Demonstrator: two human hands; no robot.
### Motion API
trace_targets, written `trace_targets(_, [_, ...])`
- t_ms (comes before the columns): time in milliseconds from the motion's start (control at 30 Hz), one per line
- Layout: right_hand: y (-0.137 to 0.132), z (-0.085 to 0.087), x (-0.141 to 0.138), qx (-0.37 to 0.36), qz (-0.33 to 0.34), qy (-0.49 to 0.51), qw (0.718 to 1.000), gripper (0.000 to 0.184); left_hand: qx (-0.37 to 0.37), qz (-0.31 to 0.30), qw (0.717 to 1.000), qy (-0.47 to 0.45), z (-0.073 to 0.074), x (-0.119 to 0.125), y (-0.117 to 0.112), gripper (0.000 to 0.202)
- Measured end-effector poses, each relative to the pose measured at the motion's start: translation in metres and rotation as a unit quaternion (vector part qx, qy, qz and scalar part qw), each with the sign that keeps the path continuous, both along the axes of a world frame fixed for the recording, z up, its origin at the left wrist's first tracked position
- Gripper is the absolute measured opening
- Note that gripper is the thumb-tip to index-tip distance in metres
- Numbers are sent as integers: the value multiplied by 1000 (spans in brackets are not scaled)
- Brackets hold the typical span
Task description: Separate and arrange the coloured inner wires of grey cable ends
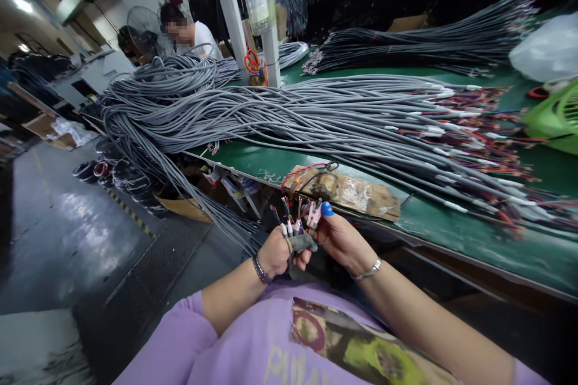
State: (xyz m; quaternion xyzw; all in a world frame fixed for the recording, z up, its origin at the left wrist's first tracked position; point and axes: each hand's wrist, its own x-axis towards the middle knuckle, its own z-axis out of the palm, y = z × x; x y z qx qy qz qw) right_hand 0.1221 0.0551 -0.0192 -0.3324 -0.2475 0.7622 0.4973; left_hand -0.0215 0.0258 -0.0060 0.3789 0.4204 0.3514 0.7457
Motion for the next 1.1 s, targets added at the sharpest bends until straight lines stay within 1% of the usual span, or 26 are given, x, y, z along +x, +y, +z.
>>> trace_targets(133, [-3, 2, 3, -13, 23, -6, 1000, 46, 15, 9, 1000, 16, 3, -1, -3, 49])
trace_targets(233, [-5, 6, 6, -28, 50, 17, 998, 47, 42, 15, 998, 36, 4, -2, -10, 49])
trace_targets(300, [-6, 10, 8, -33, 59, 27, 997, 44, 59, 30, 997, 46, 4, -3, -16, 49])
trace_targets(400, [-6, 12, 9, -29, 34, 17, 999, 33, 82, 56, 993, 65, 4, -1, -22, 51])
trace_targets(467, [-6, 11, 9, -18, 15, 1, 1000, 29, 90, 74, 991, 72, 4, 1, -23, 52])
trace_targets(533, [-7, 9, 8, 9, -3, -33, 999, 30, 92, 91, 989, 71, 5, 4, -22, 52])
trace_targets(633, [-10, 7, 7, 68, -47, -130, 988, 40, 97, 105, 988, 63, 5, 6, -19, 51])
trace_targets(700, [-10, 8, 6, 80, -46, -159, 983, 46, 102, 106, 987, 67, 5, 8, -18, 51])
trace_targets(733, [-10, 8, 6, 74, -30, -148, 986, 48, 103, 106, 986, 72, 5, 8, -17, 51])
trace_targets(833, [-7, 10, 3, 36, 11, -76, 996, 50, 97, 103, 986, 87, 4, 10, -17, 53])
trace_targets(933, [-3, 8, 0, 11, 4, -34, 999, 47, 94, 103, 985, 96, 2, 11, -16, 54])
trace_targets(1100, [-1, 4, -3, -2, -26, -25, 999, 45, 96, 98, 986, 92, -2, 11, -16, 51])
